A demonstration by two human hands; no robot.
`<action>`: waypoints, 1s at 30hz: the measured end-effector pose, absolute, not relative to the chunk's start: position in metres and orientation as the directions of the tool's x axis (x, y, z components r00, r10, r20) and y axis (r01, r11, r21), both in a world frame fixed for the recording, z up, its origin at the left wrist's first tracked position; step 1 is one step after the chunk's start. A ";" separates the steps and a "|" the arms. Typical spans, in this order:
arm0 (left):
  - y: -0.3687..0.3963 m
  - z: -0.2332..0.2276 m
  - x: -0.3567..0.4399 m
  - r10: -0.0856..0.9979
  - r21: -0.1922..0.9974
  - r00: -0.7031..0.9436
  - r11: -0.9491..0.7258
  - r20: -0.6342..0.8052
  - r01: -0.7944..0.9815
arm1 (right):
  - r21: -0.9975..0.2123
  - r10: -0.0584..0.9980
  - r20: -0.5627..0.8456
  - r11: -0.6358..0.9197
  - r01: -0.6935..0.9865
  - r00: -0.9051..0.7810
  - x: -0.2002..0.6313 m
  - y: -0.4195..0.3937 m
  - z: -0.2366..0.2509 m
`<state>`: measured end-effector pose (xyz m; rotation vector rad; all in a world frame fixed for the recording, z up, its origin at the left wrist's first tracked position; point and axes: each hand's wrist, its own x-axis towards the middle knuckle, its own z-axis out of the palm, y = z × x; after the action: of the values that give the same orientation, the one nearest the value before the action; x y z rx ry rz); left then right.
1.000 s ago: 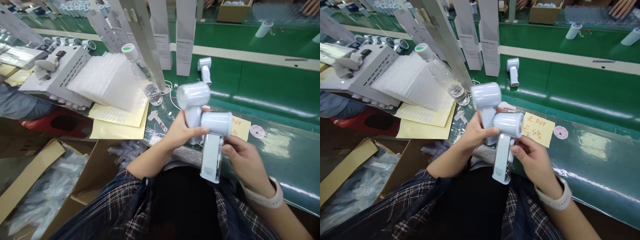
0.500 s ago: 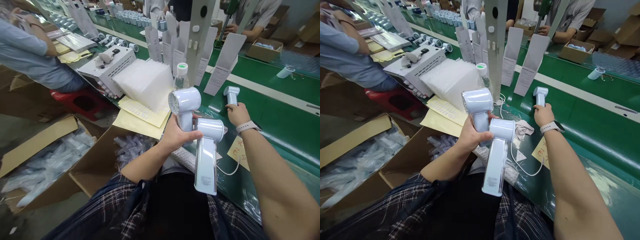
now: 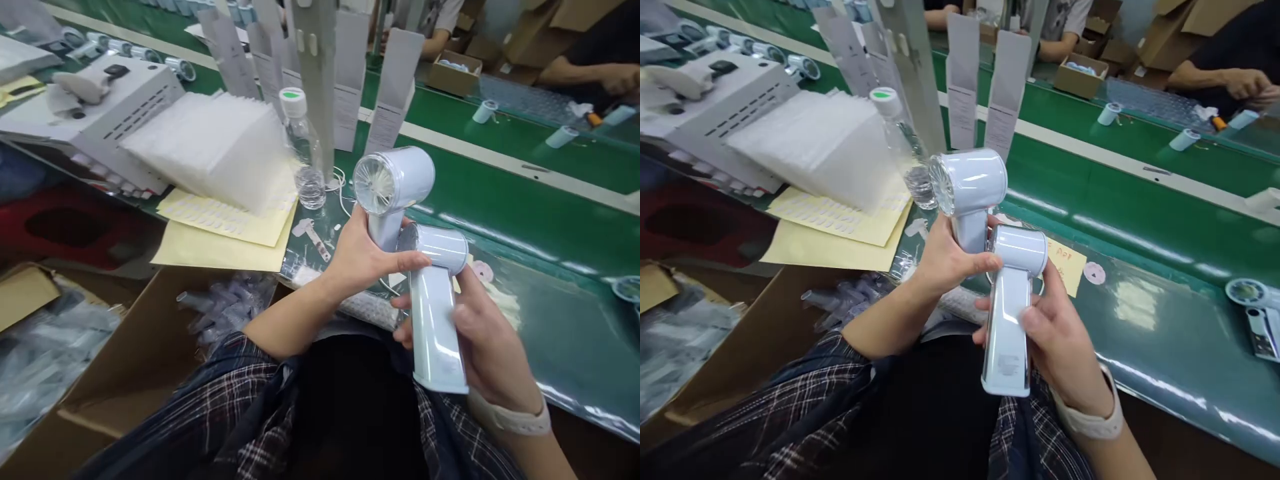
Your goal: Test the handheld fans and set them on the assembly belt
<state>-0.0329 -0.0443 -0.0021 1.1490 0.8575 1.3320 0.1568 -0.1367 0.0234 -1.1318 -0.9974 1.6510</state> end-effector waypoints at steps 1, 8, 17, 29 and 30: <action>-0.048 -0.002 -0.025 0.981 0.952 0.126 -0.106 0.147 -0.287 | -0.911 0.940 -0.263 -0.317 -0.265 -0.219 0.159 -0.148 0.029; -0.068 -0.002 0.007 0.952 0.950 0.273 -0.049 0.138 -0.310 | -0.864 0.945 -0.297 -0.326 -0.384 -0.134 0.172 -0.192 0.031; -0.078 0.002 0.011 0.954 0.967 0.286 -0.018 0.093 -0.254 | -0.845 0.943 -0.315 -0.331 -0.420 -0.108 0.173 -0.207 0.029; -0.040 -0.062 -0.020 0.918 0.959 0.322 0.162 -0.233 0.233 | -0.838 0.961 -0.266 -0.267 -0.476 -0.070 0.170 -0.193 0.000; -0.039 -0.066 -0.021 0.924 0.936 0.303 0.127 -0.233 0.330 | -0.844 0.960 -0.273 -0.269 -0.465 -0.059 0.170 -0.191 0.000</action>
<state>-0.0212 -0.0394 -0.0664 1.4275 1.2411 0.6549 0.1696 -0.1912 0.0000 -1.0307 -0.6832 1.5952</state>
